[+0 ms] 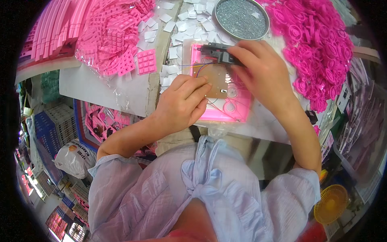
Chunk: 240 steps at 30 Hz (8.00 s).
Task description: Assembling a pink toy calculator by installing electronic components and plastic parts.
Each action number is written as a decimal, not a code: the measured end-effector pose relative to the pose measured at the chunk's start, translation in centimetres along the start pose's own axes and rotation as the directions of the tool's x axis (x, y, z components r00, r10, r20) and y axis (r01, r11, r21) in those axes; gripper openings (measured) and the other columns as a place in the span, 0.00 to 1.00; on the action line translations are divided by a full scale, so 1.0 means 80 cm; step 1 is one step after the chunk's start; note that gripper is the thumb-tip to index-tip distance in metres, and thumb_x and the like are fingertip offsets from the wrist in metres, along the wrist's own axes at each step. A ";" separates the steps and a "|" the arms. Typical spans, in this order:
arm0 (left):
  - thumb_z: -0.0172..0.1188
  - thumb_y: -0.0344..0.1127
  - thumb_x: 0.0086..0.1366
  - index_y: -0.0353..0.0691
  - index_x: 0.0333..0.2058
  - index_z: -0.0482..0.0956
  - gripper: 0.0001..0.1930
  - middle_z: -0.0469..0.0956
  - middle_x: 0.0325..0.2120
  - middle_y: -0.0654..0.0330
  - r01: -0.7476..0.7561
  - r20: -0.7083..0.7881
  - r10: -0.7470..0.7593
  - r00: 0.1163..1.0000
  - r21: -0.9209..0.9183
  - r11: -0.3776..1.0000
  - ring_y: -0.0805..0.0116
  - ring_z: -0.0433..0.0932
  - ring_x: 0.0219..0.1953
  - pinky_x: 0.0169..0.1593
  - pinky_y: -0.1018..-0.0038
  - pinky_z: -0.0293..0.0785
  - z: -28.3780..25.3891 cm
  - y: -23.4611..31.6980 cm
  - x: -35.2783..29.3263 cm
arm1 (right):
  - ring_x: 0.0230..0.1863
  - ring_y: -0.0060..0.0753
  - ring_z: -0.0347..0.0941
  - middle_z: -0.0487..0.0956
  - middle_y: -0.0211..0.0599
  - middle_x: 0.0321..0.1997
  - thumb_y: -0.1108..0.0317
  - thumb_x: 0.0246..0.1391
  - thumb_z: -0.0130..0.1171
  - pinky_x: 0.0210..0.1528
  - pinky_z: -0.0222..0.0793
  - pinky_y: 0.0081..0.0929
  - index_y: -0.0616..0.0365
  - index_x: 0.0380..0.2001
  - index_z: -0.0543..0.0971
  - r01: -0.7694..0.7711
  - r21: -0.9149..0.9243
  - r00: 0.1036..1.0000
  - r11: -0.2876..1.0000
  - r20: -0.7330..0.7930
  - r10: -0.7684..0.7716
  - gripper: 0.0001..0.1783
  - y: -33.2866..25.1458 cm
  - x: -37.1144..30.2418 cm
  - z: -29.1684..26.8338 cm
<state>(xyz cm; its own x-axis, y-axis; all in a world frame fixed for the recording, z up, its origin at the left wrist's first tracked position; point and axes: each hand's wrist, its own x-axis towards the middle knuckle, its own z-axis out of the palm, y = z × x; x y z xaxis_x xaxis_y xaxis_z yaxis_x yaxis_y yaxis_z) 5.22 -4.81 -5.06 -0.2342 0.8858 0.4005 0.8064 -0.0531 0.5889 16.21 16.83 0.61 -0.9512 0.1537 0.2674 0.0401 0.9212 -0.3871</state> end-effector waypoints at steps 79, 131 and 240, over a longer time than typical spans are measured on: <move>0.72 0.32 0.52 0.48 0.34 0.82 0.10 0.78 0.27 0.69 -0.075 -0.021 0.073 0.997 -0.130 0.989 0.68 0.75 0.31 0.47 0.64 0.57 0.010 0.018 0.065 | 0.18 0.21 0.61 0.65 0.23 0.16 0.59 0.64 0.61 0.22 0.59 0.25 0.49 0.54 0.67 0.283 0.899 0.895 0.335 -0.373 0.246 0.20 -0.059 -0.026 -0.025; 0.70 0.38 0.53 0.45 0.43 0.82 0.17 0.79 0.43 0.66 -0.044 0.027 0.039 0.999 0.196 0.980 0.63 0.74 0.50 0.58 0.57 0.57 0.007 -0.029 0.097 | 0.19 0.23 0.66 0.71 0.34 0.20 0.83 0.56 0.54 0.21 0.65 0.26 0.63 0.43 0.70 0.238 0.758 0.804 0.608 -0.505 0.314 0.11 0.013 0.043 0.034; 0.54 0.25 0.70 0.51 0.74 0.50 0.38 0.73 0.56 0.60 0.403 0.208 -0.540 0.815 -0.874 0.272 0.80 0.70 0.28 0.28 0.83 0.67 -0.085 0.039 0.044 | 0.45 0.55 0.78 0.82 0.45 0.45 0.74 0.53 0.54 0.51 0.73 0.48 0.51 0.52 0.79 -0.551 -0.602 0.834 0.577 -0.386 0.394 0.22 0.372 -0.396 -0.195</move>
<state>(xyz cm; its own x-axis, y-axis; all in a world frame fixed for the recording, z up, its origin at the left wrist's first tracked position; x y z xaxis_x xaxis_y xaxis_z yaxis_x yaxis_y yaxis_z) 3.22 -4.96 2.95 -0.5138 0.8468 -0.1376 -0.3493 -0.0600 0.9351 52.30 44.95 -5.64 -0.6597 0.6290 0.4113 0.7317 0.6625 0.1605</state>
